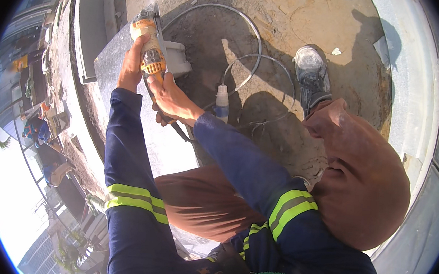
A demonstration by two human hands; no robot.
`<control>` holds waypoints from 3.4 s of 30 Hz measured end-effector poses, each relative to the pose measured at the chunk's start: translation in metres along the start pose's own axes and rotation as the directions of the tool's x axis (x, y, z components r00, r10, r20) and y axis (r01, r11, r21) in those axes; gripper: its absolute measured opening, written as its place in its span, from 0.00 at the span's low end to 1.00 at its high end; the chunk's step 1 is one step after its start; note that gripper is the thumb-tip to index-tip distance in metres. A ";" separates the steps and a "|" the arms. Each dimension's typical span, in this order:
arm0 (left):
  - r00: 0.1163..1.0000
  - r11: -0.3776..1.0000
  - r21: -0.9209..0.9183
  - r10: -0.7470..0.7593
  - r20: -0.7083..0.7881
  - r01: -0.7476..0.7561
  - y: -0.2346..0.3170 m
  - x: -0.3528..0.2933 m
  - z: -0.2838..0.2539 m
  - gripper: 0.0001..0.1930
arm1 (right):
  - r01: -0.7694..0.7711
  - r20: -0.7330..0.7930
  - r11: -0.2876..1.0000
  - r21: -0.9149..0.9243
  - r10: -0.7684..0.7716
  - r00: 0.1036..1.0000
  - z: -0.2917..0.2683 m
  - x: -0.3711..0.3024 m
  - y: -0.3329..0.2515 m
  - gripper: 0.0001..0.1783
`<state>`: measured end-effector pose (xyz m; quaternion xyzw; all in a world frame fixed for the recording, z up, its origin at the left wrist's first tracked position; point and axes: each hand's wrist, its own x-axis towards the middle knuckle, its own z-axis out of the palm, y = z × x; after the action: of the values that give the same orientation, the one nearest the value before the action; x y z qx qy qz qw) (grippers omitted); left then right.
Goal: The person uses an angle grinder to cut a large rectangular stone slab. They hold the tool with both hands and guide it along the slab's surface, creating a cut line while dust is generated.
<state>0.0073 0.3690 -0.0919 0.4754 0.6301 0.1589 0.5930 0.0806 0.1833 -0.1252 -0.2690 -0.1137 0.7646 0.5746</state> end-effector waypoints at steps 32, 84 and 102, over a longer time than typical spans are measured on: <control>1.000 1.000 0.019 -0.024 -0.005 0.024 0.010 -0.013 0.011 0.30 | 0.434 0.203 0.127 -0.892 -0.745 0.635 -0.007 0.016 0.030 0.24; 1.000 0.999 0.046 0.007 -0.021 -0.006 -0.003 0.005 0.003 0.35 | 0.030 -0.042 0.947 -0.319 -0.045 0.998 -0.005 0.012 0.013 0.25; 1.000 0.999 0.040 0.022 -0.014 -0.021 -0.011 0.013 -0.010 0.36 | -0.129 -0.078 0.992 -0.009 0.128 0.989 0.007 -0.009 -0.022 0.29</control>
<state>-0.0043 0.3777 -0.1062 0.4927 0.6323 0.1562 0.5771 0.0970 0.1825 -0.1061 -0.3092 -0.0790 0.7882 0.5262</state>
